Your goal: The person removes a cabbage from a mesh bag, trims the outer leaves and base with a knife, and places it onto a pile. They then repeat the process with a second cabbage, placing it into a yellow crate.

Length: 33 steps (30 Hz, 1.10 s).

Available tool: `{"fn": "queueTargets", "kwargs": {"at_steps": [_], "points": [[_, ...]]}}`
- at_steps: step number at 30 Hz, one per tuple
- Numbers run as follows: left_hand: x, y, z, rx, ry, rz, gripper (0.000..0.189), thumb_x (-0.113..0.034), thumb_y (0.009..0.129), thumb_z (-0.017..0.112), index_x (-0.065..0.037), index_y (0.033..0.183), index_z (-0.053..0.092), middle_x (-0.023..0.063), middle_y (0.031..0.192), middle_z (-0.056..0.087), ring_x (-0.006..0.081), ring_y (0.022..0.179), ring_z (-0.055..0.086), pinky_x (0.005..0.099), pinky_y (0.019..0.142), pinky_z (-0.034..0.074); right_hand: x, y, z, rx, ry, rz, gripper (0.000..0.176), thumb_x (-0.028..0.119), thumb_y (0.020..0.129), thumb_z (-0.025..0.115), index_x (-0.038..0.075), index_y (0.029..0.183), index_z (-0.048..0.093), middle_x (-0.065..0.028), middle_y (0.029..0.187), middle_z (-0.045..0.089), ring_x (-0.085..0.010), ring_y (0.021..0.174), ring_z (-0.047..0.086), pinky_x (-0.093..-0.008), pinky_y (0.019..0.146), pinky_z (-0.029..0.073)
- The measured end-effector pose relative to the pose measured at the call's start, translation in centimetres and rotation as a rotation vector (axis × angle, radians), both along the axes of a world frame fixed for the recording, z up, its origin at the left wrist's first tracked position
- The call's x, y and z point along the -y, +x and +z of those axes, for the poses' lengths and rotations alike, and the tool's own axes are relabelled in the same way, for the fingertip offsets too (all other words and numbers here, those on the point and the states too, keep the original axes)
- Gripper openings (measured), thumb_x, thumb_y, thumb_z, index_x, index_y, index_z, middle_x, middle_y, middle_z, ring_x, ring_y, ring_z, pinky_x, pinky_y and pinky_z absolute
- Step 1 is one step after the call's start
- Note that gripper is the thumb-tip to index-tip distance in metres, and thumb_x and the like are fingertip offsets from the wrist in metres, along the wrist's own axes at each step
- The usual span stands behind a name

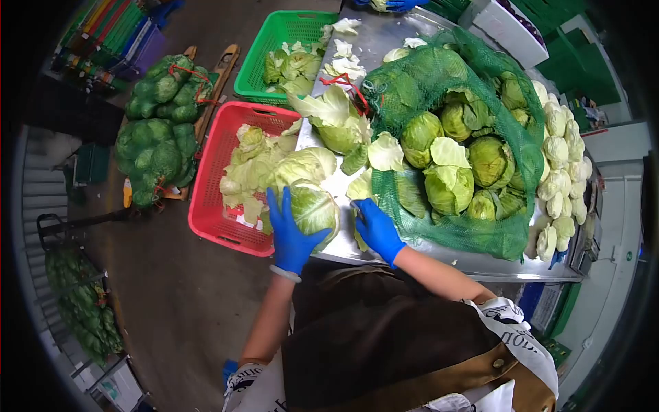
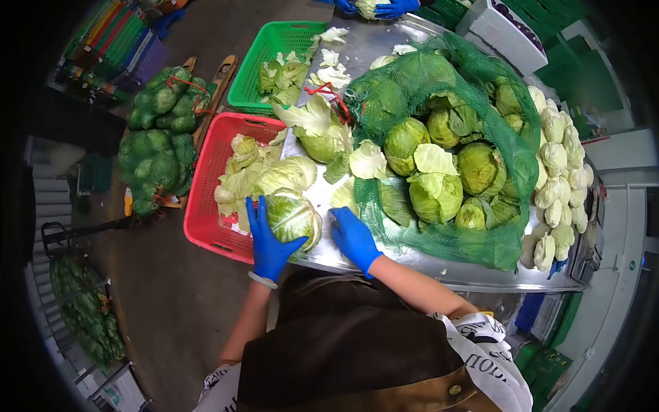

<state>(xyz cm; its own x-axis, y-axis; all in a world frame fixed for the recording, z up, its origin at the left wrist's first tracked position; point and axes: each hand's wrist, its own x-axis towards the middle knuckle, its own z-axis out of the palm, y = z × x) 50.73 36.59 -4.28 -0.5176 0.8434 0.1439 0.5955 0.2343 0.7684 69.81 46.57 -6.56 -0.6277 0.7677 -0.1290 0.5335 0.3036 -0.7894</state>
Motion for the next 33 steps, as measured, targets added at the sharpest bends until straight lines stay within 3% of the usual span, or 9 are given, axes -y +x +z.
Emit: {"fn": "queueTargets", "kwargs": {"at_steps": [1,3,4,8,13,20,26,29,33], "points": [[-0.2,-0.1,-0.3,0.02,-0.057,-0.074,0.111,-0.03,0.052,0.09,-0.007,0.143,0.03,0.0262,0.148,0.021,0.0409,0.134,0.03,0.0454,0.108,0.032,0.4,0.5,0.1,-0.052,0.115,0.067,0.032,0.009,0.086,0.059,0.004,0.116,0.051,-0.0208,0.101,0.058,-0.0387,0.087,0.061,-0.0435,0.072,0.049],[-1.1,-0.5,-1.0,0.042,-0.165,-0.231,0.112,-0.028,0.053,0.091,-0.005,0.143,0.028,0.0244,0.149,0.02,0.039,0.136,0.028,0.0438,0.109,0.032,1.2,1.4,0.2,-0.005,0.029,0.09,0.035,0.014,0.088,0.058,0.006,0.121,0.049,-0.0215,0.091,0.062,-0.0403,0.078,0.062,-0.0466,0.065,0.049],[-1.4,-0.1,-0.8,0.104,-0.18,-0.189,0.107,-0.027,0.054,0.09,-0.007,0.142,0.031,0.0233,0.148,0.022,0.0389,0.136,0.028,0.0439,0.11,0.031,1.1,1.5,0.2,0.093,-0.003,0.104,0.035,0.018,0.09,0.056,0.007,0.122,0.047,-0.0235,0.084,0.063,-0.0427,0.071,0.062,-0.0492,0.062,0.048],[-2.3,1.1,-0.8,0.094,-0.183,-0.038,0.102,-0.024,0.057,0.088,-0.006,0.141,0.031,0.0237,0.145,0.025,0.0393,0.136,0.027,0.0453,0.11,0.029,0.6,0.3,-1.2,0.073,-0.096,0.113,0.028,0.017,0.089,0.055,0.005,0.114,0.048,-0.0231,0.081,0.063,-0.0421,0.07,0.062,-0.05,0.062,0.049],[-2.8,1.4,-1.6,0.051,-0.166,-0.013,0.102,-0.025,0.055,0.089,-0.006,0.138,0.034,0.0251,0.146,0.023,0.0412,0.132,0.033,0.0466,0.106,0.034,-0.1,-1.0,-1.5,0.166,-0.176,0.164,0.024,0.013,0.088,0.051,0.003,0.111,0.047,-0.0233,0.079,0.063,-0.0411,0.07,0.063,-0.0506,0.061,0.049],[-3.4,2.4,-1.9,0.01,-0.174,-0.012,0.102,-0.027,0.054,0.088,-0.007,0.138,0.034,0.0251,0.145,0.024,0.0427,0.13,0.033,0.0473,0.106,0.034,-1.3,-3.0,-4.3,0.307,0.005,0.253,0.017,0.01,0.089,0.047,0.001,0.103,0.048,-0.0214,0.081,0.065,-0.0378,0.071,0.065,-0.0477,0.061,0.052],[-4.2,2.1,-1.0,0.047,-0.202,-0.057,0.1,-0.023,0.057,0.087,-0.005,0.139,0.033,0.0242,0.144,0.027,0.0397,0.134,0.03,0.0452,0.109,0.031,-0.7,-3.5,-3.3,0.399,0.136,0.201,0.012,0.01,0.087,0.049,0.003,0.095,0.053,-0.0196,0.078,0.065,-0.0324,0.07,0.067,-0.0428,0.058,0.054],[-3.6,1.1,-1.2,0.029,-0.206,-0.111,0.1,-0.025,0.055,0.088,-0.006,0.138,0.035,0.0238,0.143,0.029,0.0409,0.131,0.033,0.0463,0.107,0.033,-0.5,-2.4,-0.4,0.457,0.056,0.175,0.011,0.01,0.087,0.05,0.003,0.095,0.053,-0.0193,0.077,0.064,-0.0322,0.068,0.067,-0.0424,0.056,0.054],[-5.1,-1.8,-2.8,0.083,-0.188,-0.149,0.1,-0.024,0.055,0.088,-0.006,0.137,0.035,0.0221,0.14,0.033,0.0393,0.129,0.036,0.0448,0.107,0.033,-0.2,-3.2,-2.6,0.554,0.157,0.149,0.012,0.012,0.088,0.049,0.004,0.095,0.053,-0.0177,0.077,0.063,-0.0311,0.063,0.066,-0.0419,0.054,0.054]]}}
